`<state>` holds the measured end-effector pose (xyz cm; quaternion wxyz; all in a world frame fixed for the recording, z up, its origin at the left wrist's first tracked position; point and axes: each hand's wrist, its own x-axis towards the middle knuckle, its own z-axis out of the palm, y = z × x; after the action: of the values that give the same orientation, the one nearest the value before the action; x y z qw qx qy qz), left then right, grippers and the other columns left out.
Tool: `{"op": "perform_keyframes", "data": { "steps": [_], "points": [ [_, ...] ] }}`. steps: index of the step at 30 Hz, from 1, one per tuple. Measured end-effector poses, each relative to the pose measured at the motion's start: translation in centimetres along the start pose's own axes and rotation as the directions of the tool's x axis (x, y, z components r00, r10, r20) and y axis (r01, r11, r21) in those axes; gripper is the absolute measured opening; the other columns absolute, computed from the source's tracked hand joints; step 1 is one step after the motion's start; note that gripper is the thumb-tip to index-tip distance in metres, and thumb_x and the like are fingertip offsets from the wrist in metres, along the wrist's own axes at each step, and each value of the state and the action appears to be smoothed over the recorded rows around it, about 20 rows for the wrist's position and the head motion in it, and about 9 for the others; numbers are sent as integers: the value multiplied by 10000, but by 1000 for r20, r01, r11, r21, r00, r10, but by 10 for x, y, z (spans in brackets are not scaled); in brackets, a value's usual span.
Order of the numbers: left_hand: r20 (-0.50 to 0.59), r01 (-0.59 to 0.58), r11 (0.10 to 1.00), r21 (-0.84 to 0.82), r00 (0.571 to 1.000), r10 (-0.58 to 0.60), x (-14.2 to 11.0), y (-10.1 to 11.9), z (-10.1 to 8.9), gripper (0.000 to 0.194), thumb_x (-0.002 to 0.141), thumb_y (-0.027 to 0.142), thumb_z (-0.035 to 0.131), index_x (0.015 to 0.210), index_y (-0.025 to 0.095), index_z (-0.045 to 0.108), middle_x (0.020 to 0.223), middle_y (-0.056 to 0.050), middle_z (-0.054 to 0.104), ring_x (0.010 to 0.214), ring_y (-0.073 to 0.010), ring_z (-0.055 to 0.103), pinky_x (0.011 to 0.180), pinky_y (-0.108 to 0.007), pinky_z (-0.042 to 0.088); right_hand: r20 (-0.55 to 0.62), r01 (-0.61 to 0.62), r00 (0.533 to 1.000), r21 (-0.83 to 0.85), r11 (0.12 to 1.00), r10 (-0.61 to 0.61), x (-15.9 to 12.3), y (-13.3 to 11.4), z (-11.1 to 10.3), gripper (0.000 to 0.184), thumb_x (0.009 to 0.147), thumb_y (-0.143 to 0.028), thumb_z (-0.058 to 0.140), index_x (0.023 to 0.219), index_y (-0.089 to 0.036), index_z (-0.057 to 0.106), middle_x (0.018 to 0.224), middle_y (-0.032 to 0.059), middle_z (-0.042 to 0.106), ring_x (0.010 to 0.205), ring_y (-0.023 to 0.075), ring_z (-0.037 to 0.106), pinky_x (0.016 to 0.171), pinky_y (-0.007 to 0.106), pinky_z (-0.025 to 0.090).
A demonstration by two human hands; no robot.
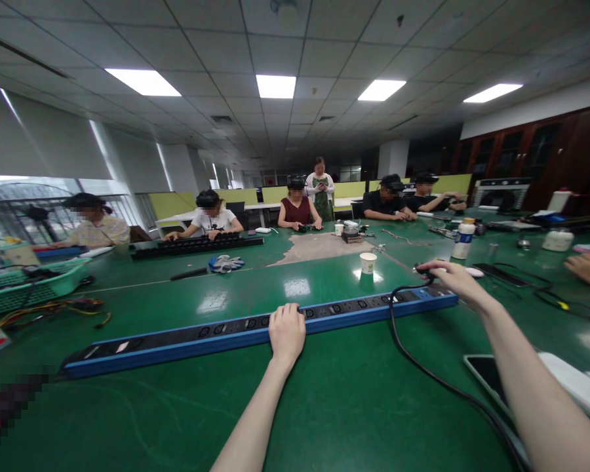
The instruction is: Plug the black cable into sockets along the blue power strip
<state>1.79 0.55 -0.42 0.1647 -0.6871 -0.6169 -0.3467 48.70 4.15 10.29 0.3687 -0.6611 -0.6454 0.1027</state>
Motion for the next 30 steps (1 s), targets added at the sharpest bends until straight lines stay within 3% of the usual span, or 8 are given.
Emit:
{"op": "perform_keyframes", "data": {
  "steps": [3, 7, 11, 14, 19, 24, 30],
  "points": [
    [2, -1, 1000, 2, 1000, 1, 0, 1, 0, 272, 989, 231, 442, 1139, 237, 669, 1113, -86, 701, 1091, -258, 579, 986, -387, 406, 149, -44, 989, 235, 971, 9, 5, 25, -8, 468, 866, -231, 500, 1302, -152, 651, 1260, 148, 696, 964, 199, 716, 813, 291, 591],
    [6, 2, 1000, 12, 1000, -2, 0, 1, 1, 274, 992, 229, 437, 1140, 235, 667, 1111, -80, 700, 1084, -254, 581, 981, -388, 404, 222, -86, 972, 25, 996, 78, 12, 57, -2, 488, 764, -315, 664, 1231, -182, 699, 1210, 112, 721, 916, 232, 718, 766, 319, 607],
    [4, -8, 1000, 11, 1000, 8, 0, 0, 2, 275, 992, 228, 436, 1139, 233, 669, 1120, -79, 700, 1078, -254, 581, 978, -392, 402, 93, -29, 993, -360, 932, 67, 15, 73, -3, 400, 782, -405, 675, 1119, -209, 766, 1104, 108, 747, 960, 290, 697, 809, 368, 568],
    [7, -6, 1000, 7, 1000, 6, 0, 0, 2, 276, 991, 230, 440, 1139, 233, 673, 1123, -82, 701, 1084, -257, 579, 981, -395, 399, -3, -45, 999, -527, 849, 50, 12, 71, -8, 412, 827, -553, 631, 1131, -307, 763, 1109, 72, 744, 1014, 312, 670, 807, 401, 522],
    [2, -1, 1000, 0, 1000, 1, 0, 0, 2, 277, 990, 228, 442, 1139, 233, 674, 1121, -80, 700, 1087, -255, 577, 982, -390, 397, -146, -148, 986, -520, 841, 84, 5, 53, 3, 508, 841, -676, 577, 1084, -276, 773, 1015, 115, 746, 930, 295, 667, 750, 366, 477],
    [-4, -2, 1000, 0, 1000, 2, 0, -1, 2, 273, 986, 225, 448, 1138, 232, 674, 1115, -80, 699, 1088, -253, 576, 982, -387, 398, -252, -293, 950, -503, 813, 186, 6, 42, 24, 514, 872, -661, 552, 1081, -242, 766, 1008, 163, 729, 928, 325, 666, 779, 406, 480],
    [2, 3, 1000, -5, 1000, -3, 0, 0, 0, 273, 988, 225, 446, 1133, 228, 677, 1107, -87, 699, 1077, -257, 577, 978, -392, 400, -332, -406, 906, -501, 764, 263, 7, 38, 29, 537, 902, -652, 501, 1025, -203, 771, 980, 203, 711, 936, 377, 671, 778, 452, 486]
  ]
}}
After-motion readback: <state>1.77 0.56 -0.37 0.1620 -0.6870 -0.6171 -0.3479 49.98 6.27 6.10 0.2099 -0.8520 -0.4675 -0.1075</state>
